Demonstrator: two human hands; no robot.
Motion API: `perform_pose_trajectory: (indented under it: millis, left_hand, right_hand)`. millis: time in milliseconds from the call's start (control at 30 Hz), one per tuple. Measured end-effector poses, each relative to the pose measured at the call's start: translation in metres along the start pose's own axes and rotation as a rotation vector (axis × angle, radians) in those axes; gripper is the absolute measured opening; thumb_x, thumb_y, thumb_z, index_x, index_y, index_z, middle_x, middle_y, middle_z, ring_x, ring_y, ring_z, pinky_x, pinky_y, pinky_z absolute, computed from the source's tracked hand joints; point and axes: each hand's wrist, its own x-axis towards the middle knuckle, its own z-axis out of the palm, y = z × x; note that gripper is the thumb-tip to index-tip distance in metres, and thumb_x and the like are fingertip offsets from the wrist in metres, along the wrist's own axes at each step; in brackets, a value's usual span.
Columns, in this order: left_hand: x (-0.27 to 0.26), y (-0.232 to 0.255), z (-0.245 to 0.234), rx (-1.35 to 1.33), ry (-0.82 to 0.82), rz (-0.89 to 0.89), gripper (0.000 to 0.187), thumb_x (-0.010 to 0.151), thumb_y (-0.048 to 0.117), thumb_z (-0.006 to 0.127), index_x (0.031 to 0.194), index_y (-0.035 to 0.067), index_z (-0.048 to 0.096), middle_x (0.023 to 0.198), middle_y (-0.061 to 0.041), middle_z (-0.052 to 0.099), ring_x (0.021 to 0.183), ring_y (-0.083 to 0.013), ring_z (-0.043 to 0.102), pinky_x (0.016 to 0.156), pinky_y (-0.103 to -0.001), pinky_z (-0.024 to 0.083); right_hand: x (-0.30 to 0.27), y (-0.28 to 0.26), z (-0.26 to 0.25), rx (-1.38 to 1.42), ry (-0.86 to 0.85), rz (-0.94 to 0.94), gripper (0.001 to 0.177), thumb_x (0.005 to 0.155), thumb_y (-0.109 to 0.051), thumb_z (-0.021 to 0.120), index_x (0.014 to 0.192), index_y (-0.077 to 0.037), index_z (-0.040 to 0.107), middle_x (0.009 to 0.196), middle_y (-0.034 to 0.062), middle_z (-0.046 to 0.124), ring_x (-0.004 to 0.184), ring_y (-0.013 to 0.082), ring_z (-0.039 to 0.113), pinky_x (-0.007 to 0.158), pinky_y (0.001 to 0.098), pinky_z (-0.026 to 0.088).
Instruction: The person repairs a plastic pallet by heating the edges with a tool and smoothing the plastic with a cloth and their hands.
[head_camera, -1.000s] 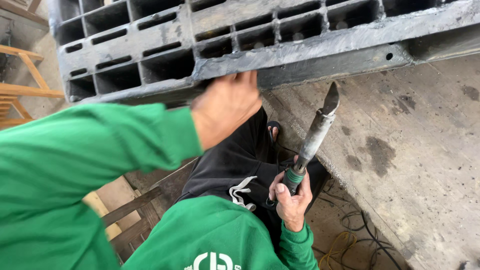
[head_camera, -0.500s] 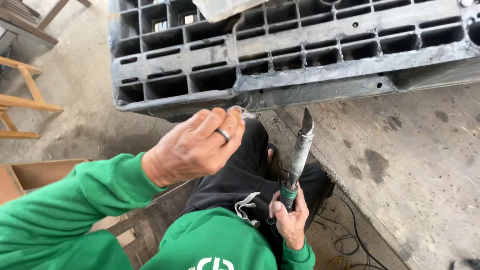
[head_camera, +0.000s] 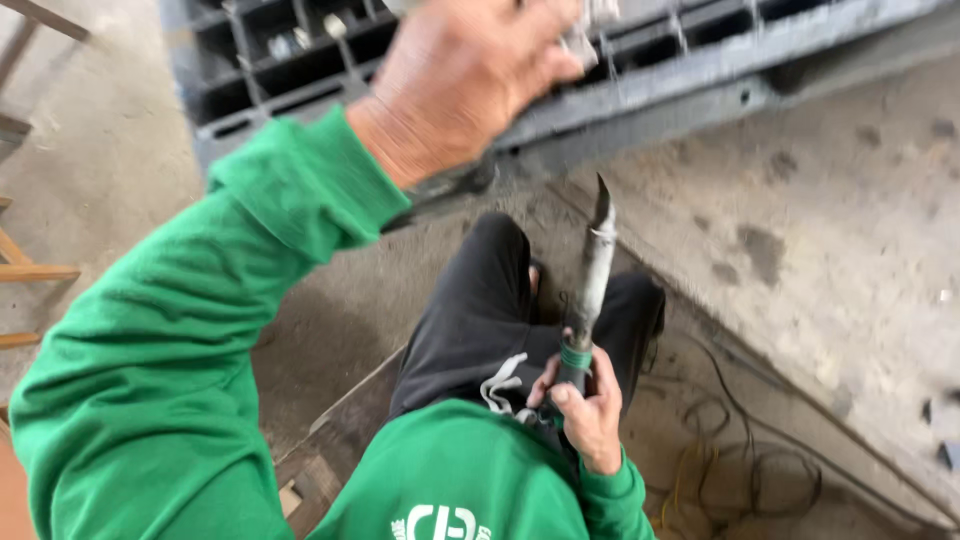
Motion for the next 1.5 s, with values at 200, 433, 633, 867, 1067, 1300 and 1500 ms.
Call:
perform_pose_trajectory:
  millis: [200,433,633,867,1067,1300,1500]
  left_hand:
    - [-0.019,-0.007,0.015,-0.1,-0.08,-0.113,0.034,0.114,0.038,0.067,0.109,0.005,0.074,0.08,-0.013,0.064,0.07,-0.0325,0.061,0.061,-0.045,0.045]
    - [-0.019,-0.01,0.015,-0.09,-0.048,-0.03,0.033,0.115,0.035,0.056,0.12,0.006,0.07,0.102,-0.01,0.068,0.088,-0.0294,0.064,0.079,-0.043,0.048]
    - [-0.018,-0.012,0.012,-0.025,-0.154,-0.058,0.038,0.117,0.038,0.054,0.13,0.003,0.063,0.118,-0.014,0.064,0.108,-0.035,0.061,0.094,-0.046,0.046]
    - [-0.011,-0.016,0.013,0.011,-0.215,-0.056,0.053,0.114,0.044,0.052,0.148,0.004,0.05,0.14,-0.015,0.057,0.122,-0.0363,0.054,0.105,-0.045,0.042]
    - [0.003,-0.014,0.011,-0.011,-0.281,-0.131,0.059,0.114,0.049,0.059,0.149,0.002,0.055,0.128,-0.016,0.062,0.113,-0.0378,0.056,0.101,-0.05,0.043]
    - [0.005,-0.015,0.011,-0.022,-0.283,-0.13,0.06,0.114,0.049,0.053,0.154,0.003,0.05,0.149,-0.013,0.057,0.133,-0.0336,0.054,0.117,-0.043,0.04]
    - [0.006,-0.02,0.013,-0.017,-0.295,-0.109,0.066,0.113,0.051,0.055,0.155,0.001,0.047,0.152,-0.015,0.055,0.139,-0.033,0.054,0.12,-0.045,0.039]
  right_hand:
    - [-0.003,0.04,-0.001,-0.039,0.008,0.002,0.078,0.094,-0.028,0.075,0.156,0.003,0.039,0.092,0.0113,0.063,0.061,0.0126,0.057,0.054,0.0258,0.048]
    - [0.009,0.039,-0.012,-0.03,-0.058,0.099,0.07,0.102,-0.028,0.063,0.157,0.005,0.036,0.097,0.008,0.064,0.066,0.0095,0.057,0.058,0.0249,0.05]
    - [0.034,0.025,-0.027,-0.034,-0.125,0.078,0.066,0.102,-0.03,0.063,0.153,0.007,0.043,0.093,0.0089,0.066,0.064,0.0105,0.06,0.056,0.0258,0.05]
    - [0.055,0.015,-0.04,0.019,-0.226,0.173,0.068,0.102,-0.03,0.061,0.154,0.008,0.04,0.091,0.0093,0.066,0.06,0.0103,0.059,0.053,0.026,0.05]
    - [0.074,0.008,-0.051,0.024,-0.276,0.176,0.065,0.103,-0.029,0.059,0.153,0.009,0.041,0.093,0.0092,0.067,0.062,0.0099,0.059,0.053,0.0254,0.049]
    - [0.094,0.0,-0.061,0.015,-0.378,0.166,0.061,0.105,-0.028,0.056,0.152,0.009,0.044,0.09,0.0077,0.068,0.059,0.0095,0.058,0.054,0.0255,0.049]
    - [0.103,-0.003,-0.067,-0.024,-0.425,0.142,0.059,0.106,-0.027,0.054,0.152,0.008,0.045,0.087,0.0064,0.067,0.058,0.0091,0.057,0.051,0.0253,0.05]
